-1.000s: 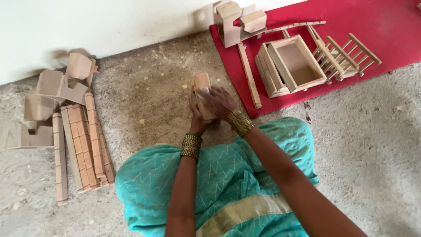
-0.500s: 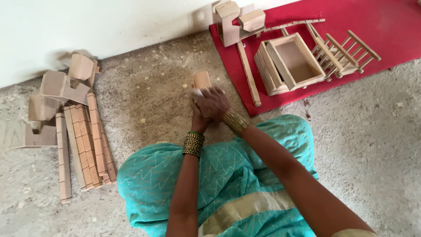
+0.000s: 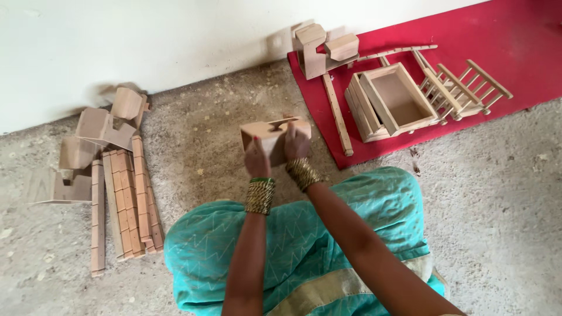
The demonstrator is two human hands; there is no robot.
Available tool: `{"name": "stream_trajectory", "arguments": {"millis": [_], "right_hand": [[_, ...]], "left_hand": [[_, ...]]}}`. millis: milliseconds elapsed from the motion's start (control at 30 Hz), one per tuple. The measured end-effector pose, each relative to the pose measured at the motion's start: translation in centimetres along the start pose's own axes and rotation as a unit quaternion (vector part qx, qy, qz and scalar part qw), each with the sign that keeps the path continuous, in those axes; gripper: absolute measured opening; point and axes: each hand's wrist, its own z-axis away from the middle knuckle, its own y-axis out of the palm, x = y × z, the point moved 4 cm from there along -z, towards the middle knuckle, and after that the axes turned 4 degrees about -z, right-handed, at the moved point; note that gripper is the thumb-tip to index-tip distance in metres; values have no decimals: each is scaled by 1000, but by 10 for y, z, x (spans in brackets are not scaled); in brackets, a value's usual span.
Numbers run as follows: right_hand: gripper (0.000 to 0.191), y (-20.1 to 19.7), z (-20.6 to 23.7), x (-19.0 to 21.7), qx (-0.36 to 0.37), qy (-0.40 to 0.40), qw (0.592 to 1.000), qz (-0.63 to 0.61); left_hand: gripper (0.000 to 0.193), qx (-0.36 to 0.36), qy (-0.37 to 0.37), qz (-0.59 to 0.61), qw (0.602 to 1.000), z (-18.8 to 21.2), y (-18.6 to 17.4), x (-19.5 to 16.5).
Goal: The person sits on the floor and wipes wooden toy pieces, including blocks, sticks and ladder parts, one at a time with a cloth, placing each wiped piece onto a red mat beside them.
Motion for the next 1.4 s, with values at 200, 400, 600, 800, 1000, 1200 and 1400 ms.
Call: {"name": "stream_trajectory", "arguments": {"millis": [200, 400, 600, 800, 1000, 1200, 1400], "right_hand": [[42, 1, 39, 6, -5, -342, 938, 53], [30, 38, -1, -1, 195, -36, 843, -501], [39, 67, 41, -5, 377, -486, 771, 164], [52, 60, 7, -4, 327, -403, 820, 241], [62, 69, -36, 19, 258, -330, 882, 215], [27, 66, 8, -1, 343, -517, 721, 307], [36, 55, -25, 3, 231, -484, 830, 154]], "left_hand": [[76, -88, -6, -99, 991, 13, -6, 36], [70, -145, 167, -178, 959, 29, 1, 47], [67, -167, 18, -19, 986, 28, 3, 61], [72, -172, 133, -64, 974, 25, 12, 70], [69, -169, 220, -41, 960, 27, 14, 72], [71, -138, 186, -77, 970, 28, 19, 75], [65, -135, 259, -64, 954, 32, 13, 62]]}}
